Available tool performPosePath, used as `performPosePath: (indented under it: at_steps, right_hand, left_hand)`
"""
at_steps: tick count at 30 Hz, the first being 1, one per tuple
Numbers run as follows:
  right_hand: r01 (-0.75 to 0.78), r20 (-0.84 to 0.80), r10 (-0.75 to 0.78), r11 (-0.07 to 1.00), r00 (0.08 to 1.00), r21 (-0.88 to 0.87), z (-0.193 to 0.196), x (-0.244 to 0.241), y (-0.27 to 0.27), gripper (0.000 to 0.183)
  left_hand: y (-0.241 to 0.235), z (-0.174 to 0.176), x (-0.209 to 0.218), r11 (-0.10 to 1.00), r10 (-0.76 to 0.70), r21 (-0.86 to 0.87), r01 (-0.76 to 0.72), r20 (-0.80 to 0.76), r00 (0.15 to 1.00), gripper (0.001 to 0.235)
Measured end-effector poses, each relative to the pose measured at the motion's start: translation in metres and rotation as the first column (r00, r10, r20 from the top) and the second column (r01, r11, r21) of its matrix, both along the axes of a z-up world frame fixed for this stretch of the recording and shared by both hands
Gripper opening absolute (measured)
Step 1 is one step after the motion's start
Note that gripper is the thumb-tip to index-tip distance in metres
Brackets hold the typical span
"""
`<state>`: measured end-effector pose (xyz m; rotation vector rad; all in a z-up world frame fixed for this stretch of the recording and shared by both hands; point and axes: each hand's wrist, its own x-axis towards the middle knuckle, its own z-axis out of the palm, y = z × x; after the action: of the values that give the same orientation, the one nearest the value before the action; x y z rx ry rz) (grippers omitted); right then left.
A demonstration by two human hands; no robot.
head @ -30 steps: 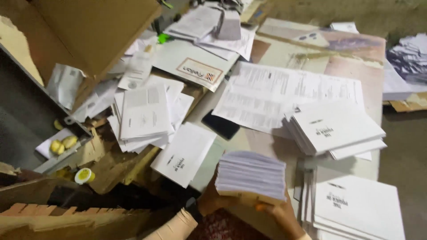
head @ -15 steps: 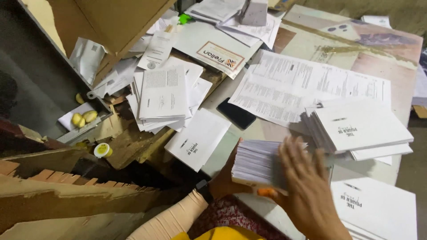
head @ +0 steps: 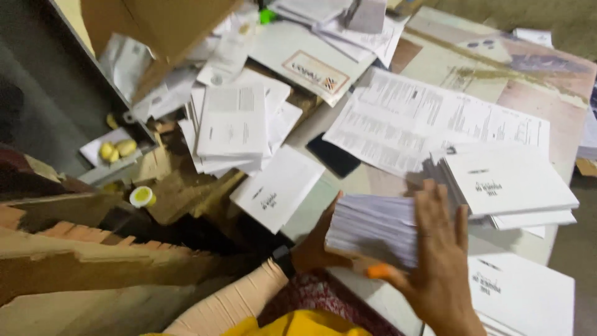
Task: A person is manually assembling booklets by gathering printed sheets, aligning them, and folding them, occasionally using a small tool to sharpen the crease.
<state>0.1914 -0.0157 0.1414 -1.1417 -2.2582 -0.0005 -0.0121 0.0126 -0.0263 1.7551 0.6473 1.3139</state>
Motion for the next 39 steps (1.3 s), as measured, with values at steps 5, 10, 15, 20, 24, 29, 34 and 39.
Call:
performPosePath:
  at_steps: [5, 10, 15, 20, 24, 29, 34, 39]
  right_hand:
    - [-0.181, -0.534, -0.082, 0.888, 0.842, -0.423, -0.033, 0.027, -0.005, 0.128]
    - [-0.179, -0.514, -0.294, 0.706, 0.806, -0.686, -0.073, 0.030, -0.003, 0.138]
    - [-0.298, -0.556, -0.549, 0.490, 0.624, -0.819, -0.108, 0.028, 0.008, 0.116]
    - [-0.199, -0.623, -0.503, 0.660, 0.599, -0.724, -0.108, 0.013, 0.006, 0.105]
    - [-0.229, -0.706, -0.395, 0.756, 0.588, -0.613, -0.125, 0.017, 0.013, 0.097]
    - [-0.235, -0.638, -0.515, 0.642, 0.572, -0.730, -0.123, 0.020, 0.010, 0.117]
    - [-0.152, -0.571, -0.518, 0.641, 0.637, -0.752, -0.129, 0.019, 0.011, 0.115]
    - [-0.182, -0.776, -0.531, 0.772, 0.341, -0.609, -0.145, -0.001, 0.009, 0.079]
  left_hand:
    - [0.000, 0.021, 0.003, 0.997, -0.073, -0.006, 0.074, 0.112, 0.991, 0.117]
    - [0.001, 0.019, 0.002, 0.979, -0.182, -0.052, 0.195, 0.188, 0.965, 0.115]
    - [-0.001, 0.013, 0.003, 0.959, -0.179, -0.176, 0.223, 0.234, 0.956, 0.106]
    - [0.002, 0.002, 0.003, 0.938, -0.131, -0.291, 0.189, 0.206, 0.970, 0.098]
    - [0.008, -0.010, 0.005, 0.922, -0.074, -0.364, 0.128, 0.160, 0.984, 0.090]
    - [0.014, -0.006, 0.002, 0.968, -0.126, -0.202, 0.150, 0.128, 0.984, 0.081]
    - [0.013, -0.001, 0.002, 0.971, -0.182, -0.137, 0.195, 0.101, 0.978, 0.089]
    - [0.013, -0.016, 0.015, 0.905, -0.038, -0.398, 0.150, 0.275, 0.961, 0.084]
